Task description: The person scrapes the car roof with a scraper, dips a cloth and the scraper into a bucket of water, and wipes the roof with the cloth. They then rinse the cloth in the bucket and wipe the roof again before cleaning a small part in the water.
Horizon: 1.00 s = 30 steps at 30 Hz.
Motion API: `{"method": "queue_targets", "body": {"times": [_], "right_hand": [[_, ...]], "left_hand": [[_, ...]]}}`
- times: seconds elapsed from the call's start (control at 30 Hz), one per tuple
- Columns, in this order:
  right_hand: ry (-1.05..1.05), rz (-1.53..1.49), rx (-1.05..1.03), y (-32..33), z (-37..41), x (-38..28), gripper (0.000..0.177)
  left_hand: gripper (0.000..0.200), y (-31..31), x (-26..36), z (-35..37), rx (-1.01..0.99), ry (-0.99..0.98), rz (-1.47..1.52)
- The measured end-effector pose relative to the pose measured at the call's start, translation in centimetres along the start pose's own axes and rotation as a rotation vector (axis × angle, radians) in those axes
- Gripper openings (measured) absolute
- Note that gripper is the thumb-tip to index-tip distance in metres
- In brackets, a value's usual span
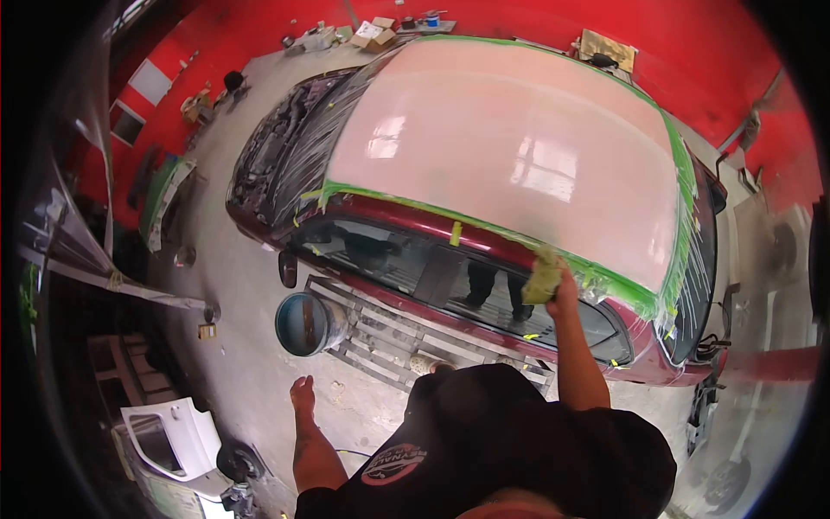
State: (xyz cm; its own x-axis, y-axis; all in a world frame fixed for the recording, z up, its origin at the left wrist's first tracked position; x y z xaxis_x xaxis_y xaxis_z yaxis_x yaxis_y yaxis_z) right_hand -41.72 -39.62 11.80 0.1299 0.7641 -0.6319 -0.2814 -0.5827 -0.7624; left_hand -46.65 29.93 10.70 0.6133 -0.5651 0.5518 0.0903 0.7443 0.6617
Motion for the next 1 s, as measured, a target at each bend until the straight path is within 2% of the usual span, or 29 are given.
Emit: {"method": "queue_targets", "body": {"times": [0.07,0.17,0.23,0.3,0.43,0.53,0.6,0.63,0.7,0.73,0.83,0.87,0.9,0.97,1.0], "right_hand": [[-0.120,-0.017,-0.087,-4.6,-1.6,5.3,0.033],[-0.312,-0.034,-0.219,-12.7,-2.5,12.6,0.034],[-0.359,-0.041,-0.069,-18.2,-2.4,17.3,0.033],[-0.463,-0.034,-0.206,-21.8,-2.8,22.3,0.035],[-0.610,0.016,-0.351,-28.7,-3.5,31.3,0.034],[-0.678,0.129,-0.418,-33.6,-3.9,36.4,0.030],[-0.671,0.347,-0.379,-37.0,-3.8,39.4,0.025],[-0.669,0.365,-0.389,-38.7,-3.3,40.3,0.023],[-0.784,0.312,-0.530,-41.7,-3.2,43.1,0.023],[-0.765,0.299,-0.606,-43.1,-2.9,44.5,0.023],[-0.791,0.352,-0.694,-44.9,-3.9,49.2,0.020],[-0.885,0.355,-0.693,-45.6,-3.7,50.2,0.020],[-0.918,0.400,-0.715,-45.4,-4.3,52.8,0.023],[-1.055,0.394,-0.933,-45.7,-5.0,57.4,0.025],[-1.084,0.431,-1.006,-46.1,-4.8,59.0,0.026]], "left_hand": [[0.048,0.9,0.9,-0.1,-0.127,-0.005,-0.001],[0.048,2.6,-1.4,-1.3,-0.155,0.004,-0.007],[0.047,3.4,-4.7,-1.9,-0.149,0.016,0.004],[0.046,3.5,-8.9,-2.0,-0.144,0.070,0.137],[0.044,1.7,-15.2,1.7,-0.097,0.153,0.278],[0.043,-0.8,-18.7,7.0,-0.033,0.297,0.417],[0.043,-3.5,-20.6,11.7,0.060,0.449,0.580],[0.042,-5.2,-21.8,14.0,0.087,0.455,0.649],[0.039,-8.6,-22.3,18.8,0.127,0.575,0.736],[0.037,-10.9,-23.7,20.8,0.173,0.548,0.756],[0.036,-14.8,-20.2,25.8,0.232,0.766,0.946],[0.034,-15.4,-18.0,26.9,0.320,0.843,1.027],[0.040,-17.8,-18.7,27.8,0.322,0.880,1.079],[0.048,-22.5,-19.8,28.2,0.348,0.929,0.982],[0.051,-23.4,-19.1,28.4,0.383,0.944,1.024]]}}
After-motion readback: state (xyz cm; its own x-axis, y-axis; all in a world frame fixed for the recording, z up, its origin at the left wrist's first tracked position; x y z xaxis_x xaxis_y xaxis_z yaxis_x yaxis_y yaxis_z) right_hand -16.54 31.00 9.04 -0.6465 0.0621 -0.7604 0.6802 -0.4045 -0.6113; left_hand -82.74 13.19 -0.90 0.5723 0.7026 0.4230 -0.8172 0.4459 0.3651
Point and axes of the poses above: each hand's wrist, its own z-axis away from the middle knuckle, its own y-axis out of the back of the hand, x = y × z, the point moved 3 cm from there along -z, towards the middle knuckle, and after that the axes turned 14 degrees about -x, right-handed, at the moved point
